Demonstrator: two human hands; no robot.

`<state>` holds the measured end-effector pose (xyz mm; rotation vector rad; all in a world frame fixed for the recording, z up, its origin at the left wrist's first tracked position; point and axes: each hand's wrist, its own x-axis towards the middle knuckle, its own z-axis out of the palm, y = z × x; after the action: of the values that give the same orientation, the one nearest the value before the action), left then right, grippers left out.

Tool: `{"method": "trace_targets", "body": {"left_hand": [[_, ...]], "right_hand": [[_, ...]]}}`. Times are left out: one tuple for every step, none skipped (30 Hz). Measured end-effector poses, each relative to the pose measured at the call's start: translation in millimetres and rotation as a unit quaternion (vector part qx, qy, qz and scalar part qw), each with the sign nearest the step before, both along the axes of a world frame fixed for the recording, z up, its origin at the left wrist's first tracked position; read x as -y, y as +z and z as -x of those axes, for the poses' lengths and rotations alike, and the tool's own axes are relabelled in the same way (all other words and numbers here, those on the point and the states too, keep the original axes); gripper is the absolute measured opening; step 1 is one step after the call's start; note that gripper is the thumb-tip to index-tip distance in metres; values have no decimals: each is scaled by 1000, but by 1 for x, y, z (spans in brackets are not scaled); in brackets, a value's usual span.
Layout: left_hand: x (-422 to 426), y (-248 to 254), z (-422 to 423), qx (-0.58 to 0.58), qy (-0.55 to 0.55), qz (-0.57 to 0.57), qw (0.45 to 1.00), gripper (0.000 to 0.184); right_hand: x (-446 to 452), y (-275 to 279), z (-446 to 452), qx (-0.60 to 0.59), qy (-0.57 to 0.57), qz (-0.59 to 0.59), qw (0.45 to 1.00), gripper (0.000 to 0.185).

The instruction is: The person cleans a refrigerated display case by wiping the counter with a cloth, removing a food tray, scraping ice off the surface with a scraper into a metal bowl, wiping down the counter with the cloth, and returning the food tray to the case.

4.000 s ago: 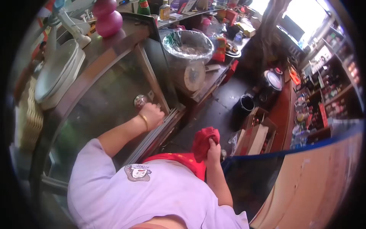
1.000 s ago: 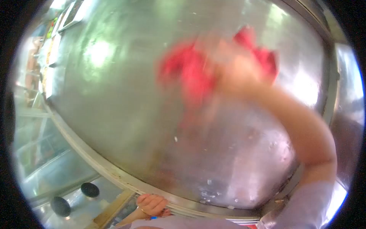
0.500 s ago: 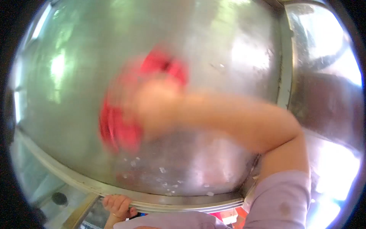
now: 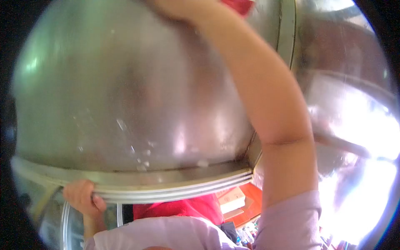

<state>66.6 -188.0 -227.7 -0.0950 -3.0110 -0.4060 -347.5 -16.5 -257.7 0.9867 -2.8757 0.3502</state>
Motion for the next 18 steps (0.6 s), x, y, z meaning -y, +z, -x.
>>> {"method": "trace_targets", "body": {"left_hand": [[-1, 0, 0, -15, 5, 1, 1000, 29], [-1, -1, 1, -16, 10, -5, 1000, 30], [-2, -2, 0, -19, 19, -9, 1000, 31], [-3, -2, -1, -21, 29, -14, 999, 31], [-5, -1, 1, -33, 30, -3, 999, 32], [-7, 0, 3, -43, 27, 7, 999, 32], [-11, 1, 4, -51, 19, 15, 998, 33], [-14, 1, 4, -65, 20, 14, 998, 32], [-18, 0, 4, -80, 23, 13, 996, 32], [-19, -2, 3, -100, 10, 7, 995, 30], [-22, -5, 3, -124, 11, 2, 992, 26], [6, -16, 14, -151, 7, -30, 988, 25], [11, -22, 12, -179, 8, -43, 983, 24], [14, -24, 10, -200, 8, -46, 979, 22], [14, -25, 15, -215, 6, -47, 975, 21], [14, -22, 19, -227, 15, -40, 973, 19], [15, -21, 21, -225, 23, -37, 973, 16], [16, -20, 22, -225, 33, -33, 973, 15]], "right_hand": [[14, 0, -34, 34, 77, 6, 996, 43], [28, 0, -68, 77, 153, 13, 985, 43], [41, 0, -102, 126, 225, 18, 966, 44], [50, 2, -138, 72, 304, 14, 950, 45], [55, 1, -164, 18, 382, 9, 924, 47], [54, -6, -178, 24, 420, 54, 905, 46], [49, -14, -190, 34, 453, 97, 886, 44], [44, -21, -194, 43, 485, 137, 862, 43], [39, -27, -174, 33, 461, 137, 876, 44], [33, -34, -154, 23, 436, 136, 890, 45], [20, -35, -128, 24, 387, 113, 915, 47], [3, -33, -89, 46, 293, 47, 954, 49], [-25, -23, -61, 55, 197, -14, 979, 51], [-50, -11, -40, 60, 108, -74, 990, 54], [-77, -4, -23, 59, 21, -132, 989, 57], [-97, 4, -21, 59, -43, -190, 979, 60], [-110, 21, -43, 57, -118, -314, 941, 65], [-121, 33, -69, 70, -140, -322, 934, 69]]}}
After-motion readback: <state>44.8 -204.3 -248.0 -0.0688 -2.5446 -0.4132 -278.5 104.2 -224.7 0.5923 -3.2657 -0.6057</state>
